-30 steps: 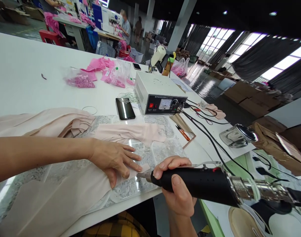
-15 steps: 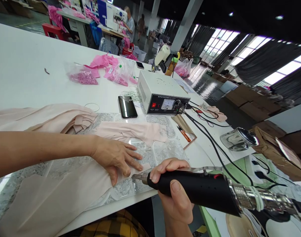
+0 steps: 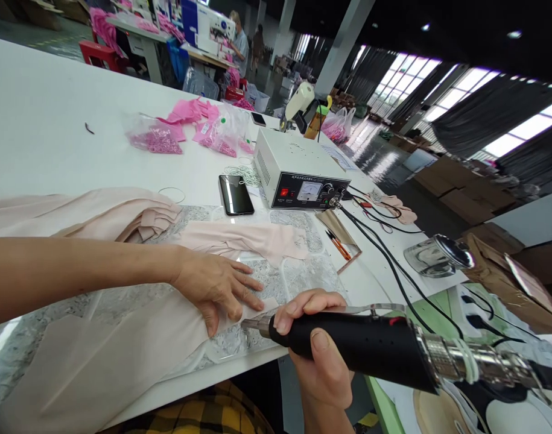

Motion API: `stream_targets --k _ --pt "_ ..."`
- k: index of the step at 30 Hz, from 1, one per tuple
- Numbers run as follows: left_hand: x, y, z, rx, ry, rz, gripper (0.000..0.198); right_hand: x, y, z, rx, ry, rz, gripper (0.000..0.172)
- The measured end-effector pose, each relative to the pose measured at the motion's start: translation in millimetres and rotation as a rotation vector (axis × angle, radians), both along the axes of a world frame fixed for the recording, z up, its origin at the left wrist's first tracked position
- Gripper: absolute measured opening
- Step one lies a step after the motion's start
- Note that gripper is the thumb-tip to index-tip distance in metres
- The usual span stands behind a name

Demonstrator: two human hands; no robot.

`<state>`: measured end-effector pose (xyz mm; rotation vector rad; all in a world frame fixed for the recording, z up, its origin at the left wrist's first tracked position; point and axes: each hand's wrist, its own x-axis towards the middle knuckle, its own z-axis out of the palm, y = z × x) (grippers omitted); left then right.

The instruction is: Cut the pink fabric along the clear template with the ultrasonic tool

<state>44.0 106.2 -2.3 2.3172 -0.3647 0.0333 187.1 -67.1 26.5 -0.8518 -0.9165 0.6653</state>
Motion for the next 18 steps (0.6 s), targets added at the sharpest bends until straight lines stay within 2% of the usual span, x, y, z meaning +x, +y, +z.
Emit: stream_targets --k 18 --pt "0.7 -0.3 -0.3 0.185 0.028 -0.081 0.020 -9.6 -2.5 2.2 -0.018 -0.032 0.077 0.012"
